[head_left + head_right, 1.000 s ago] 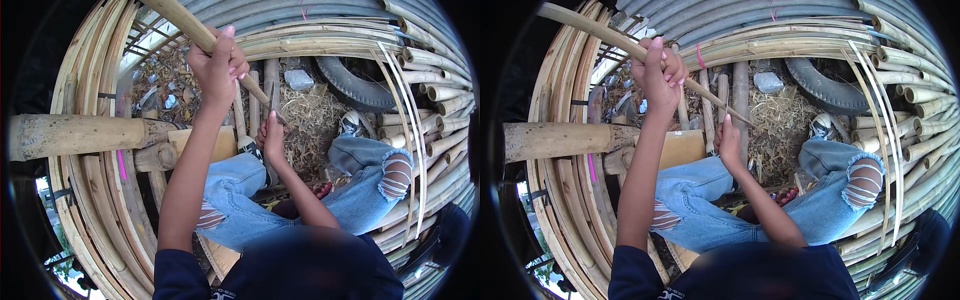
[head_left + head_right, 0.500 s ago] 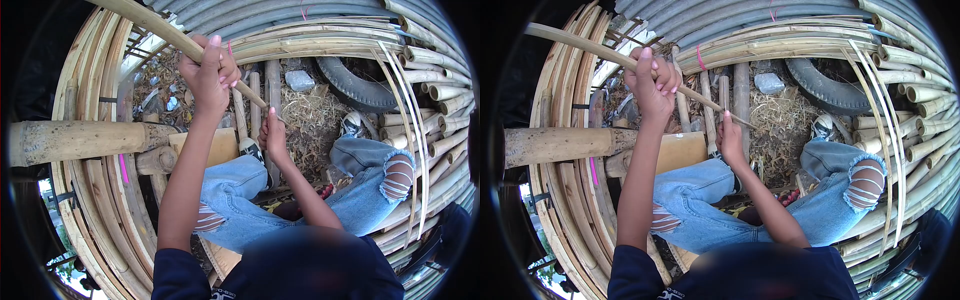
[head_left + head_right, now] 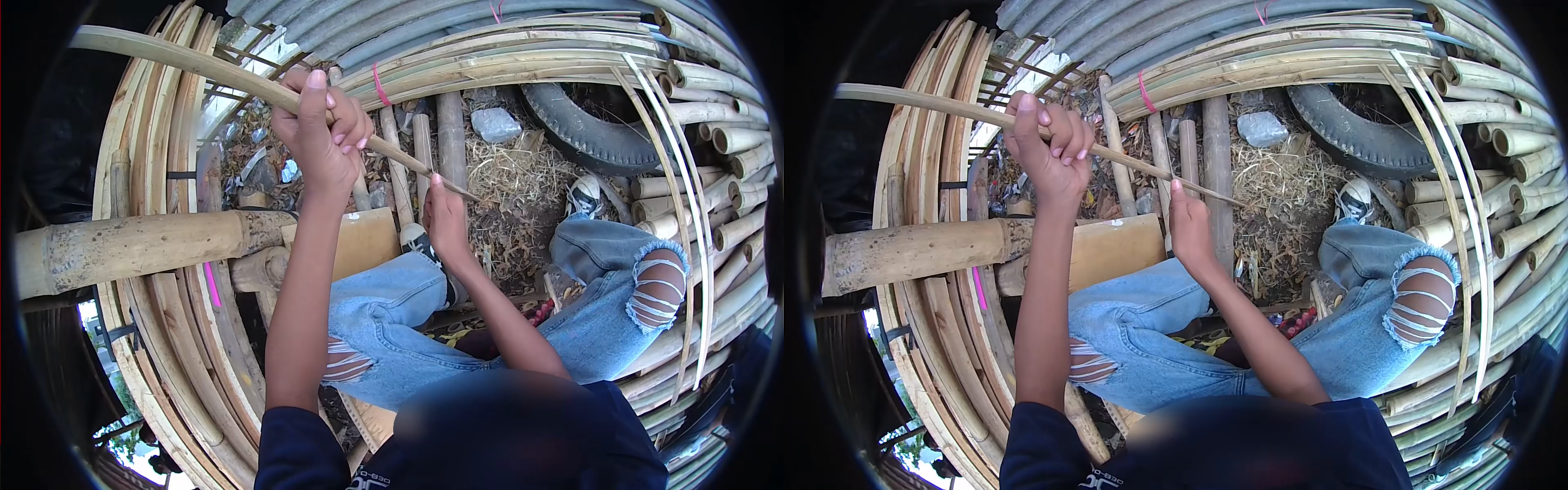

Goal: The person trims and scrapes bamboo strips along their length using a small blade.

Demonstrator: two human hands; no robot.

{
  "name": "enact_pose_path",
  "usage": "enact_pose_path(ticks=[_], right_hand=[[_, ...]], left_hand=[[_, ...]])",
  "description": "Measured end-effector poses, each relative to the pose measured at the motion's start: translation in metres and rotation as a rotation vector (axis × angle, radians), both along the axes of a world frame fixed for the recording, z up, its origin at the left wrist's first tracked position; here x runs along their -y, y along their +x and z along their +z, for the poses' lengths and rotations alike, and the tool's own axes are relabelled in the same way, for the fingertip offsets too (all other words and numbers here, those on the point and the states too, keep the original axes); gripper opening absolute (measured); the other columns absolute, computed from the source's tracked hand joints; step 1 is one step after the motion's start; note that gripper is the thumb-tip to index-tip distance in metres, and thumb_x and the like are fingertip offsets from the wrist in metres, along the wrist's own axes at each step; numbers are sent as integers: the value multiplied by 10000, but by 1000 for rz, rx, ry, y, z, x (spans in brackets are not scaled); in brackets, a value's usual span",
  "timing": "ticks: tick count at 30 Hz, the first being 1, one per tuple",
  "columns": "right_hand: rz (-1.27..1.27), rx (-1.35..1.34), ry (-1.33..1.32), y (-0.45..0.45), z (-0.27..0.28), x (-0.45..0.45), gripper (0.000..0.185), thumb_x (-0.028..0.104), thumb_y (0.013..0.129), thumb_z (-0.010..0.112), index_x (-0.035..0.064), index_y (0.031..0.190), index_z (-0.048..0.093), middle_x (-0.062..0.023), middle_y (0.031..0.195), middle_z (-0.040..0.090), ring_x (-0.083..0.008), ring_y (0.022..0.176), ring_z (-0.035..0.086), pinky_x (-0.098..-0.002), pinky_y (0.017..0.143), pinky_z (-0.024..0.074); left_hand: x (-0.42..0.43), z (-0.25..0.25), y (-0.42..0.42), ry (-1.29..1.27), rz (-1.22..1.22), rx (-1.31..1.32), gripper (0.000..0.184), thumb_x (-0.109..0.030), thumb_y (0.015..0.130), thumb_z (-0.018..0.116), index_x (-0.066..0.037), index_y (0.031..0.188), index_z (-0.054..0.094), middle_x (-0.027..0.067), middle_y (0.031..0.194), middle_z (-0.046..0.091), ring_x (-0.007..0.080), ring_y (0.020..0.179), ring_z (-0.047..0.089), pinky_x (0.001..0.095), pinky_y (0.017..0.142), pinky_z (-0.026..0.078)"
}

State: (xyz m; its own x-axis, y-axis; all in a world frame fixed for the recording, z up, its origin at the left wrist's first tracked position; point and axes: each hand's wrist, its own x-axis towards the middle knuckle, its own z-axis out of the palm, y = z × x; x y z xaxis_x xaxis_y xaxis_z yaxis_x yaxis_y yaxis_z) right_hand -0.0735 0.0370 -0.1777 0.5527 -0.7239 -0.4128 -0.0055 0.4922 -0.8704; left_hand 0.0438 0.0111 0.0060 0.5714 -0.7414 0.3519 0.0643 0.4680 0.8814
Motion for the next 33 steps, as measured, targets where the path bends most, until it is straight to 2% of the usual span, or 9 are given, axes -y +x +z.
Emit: enact_pose_path(ticks=[5, 9, 12, 14, 20, 24, 29, 31, 33], right_hand=[[-141, -314, 87, -16, -131, -14, 553, 552, 887, 379, 177, 500, 254, 66, 439, 224, -91, 328, 201, -269, 330, 150], [-36, -199, 414, -27, -131, -8, 552, 564, 884, 362, 174, 519, 224, 69, 445, 198, -80, 330, 202, -256, 328, 121], [-36, 47, 438, -7, -22, -2, 549, 556, 889, 361, 165, 521, 246, 69, 445, 204, -81, 331, 204, -255, 330, 140], [69, 65, 85, 0, 1, -1, 613, 514, 913, 346, 72, 487, 337, -8, 437, 329, -144, 394, 382, -324, 400, 277], [17, -347, 285, -41, -155, -5, 575, 560, 882, 375, 158, 484, 274, 56, 425, 269, -92, 319, 236, -271, 320, 166], [-106, -115, 571, -29, -117, -11, 558, 578, 868, 385, 165, 509, 279, 59, 427, 230, -92, 311, 194, -275, 306, 126], [-135, 75, -56, -2, -39, -6, 563, 570, 878, 370, 149, 515, 284, 47, 428, 234, -106, 346, 253, -277, 339, 197], [-56, -215, -146, -12, -54, -4, 629, 485, 910, 376, -41, 565, 398, -127, 475, 372, -233, 508, 483, -369, 507, 349], [52, -477, -11, -35, -120, -1, 635, 520, 891, 381, -10, 542, 405, -126, 480, 416, -244, 472, 487, -384, 449, 335]], left_hand=[[-3, 0, 10, 5, 44, -15, 235, -176, 894, 469, -102, 704, 352, -4, 386, 266, 62, 293, 221, 221, 294, 224], [-7, 0, 12, 25, -21, 13, 231, -193, 896, 463, -104, 711, 357, -8, 391, 270, 63, 300, 232, 219, 292, 224], [-7, 1, 11, 52, 55, 29, 262, -246, 903, 452, -101, 703, 365, -21, 404, 237, 66, 306, 195, 220, 301, 203], [-7, 0, 14, 48, 47, 27, 265, -253, 901, 455, -102, 703, 364, -22, 405, 233, 66, 308, 194, 218, 305, 203], [-9, 1, 13, 8, -10, -16, 227, -187, 895, 460, -100, 718, 347, -10, 397, 270, 64, 300, 226, 220, 293, 222], [-4, 2, 2, 8, -65, 29, 213, -157, 880, 466, -92, 719, 342, 2, 391, 282, 69, 295, 226, 226, 296, 233], [-3, 1, -7, 22, -81, 84, 211, -188, 902, 415, -92, 725, 350, -13, 403, 251, 65, 298, 190, 225, 289, 220], [-6, 2, -8, 15, -93, 96, 209, -186, 899, 415, -91, 726, 348, -12, 403, 253, 65, 296, 188, 225, 287, 221], [-7, 2, -4, 13, -146, 81, 195, -192, 886, 429, -85, 740, 358, -8, 399, 266, 70, 287, 212, 230, 292, 256]])
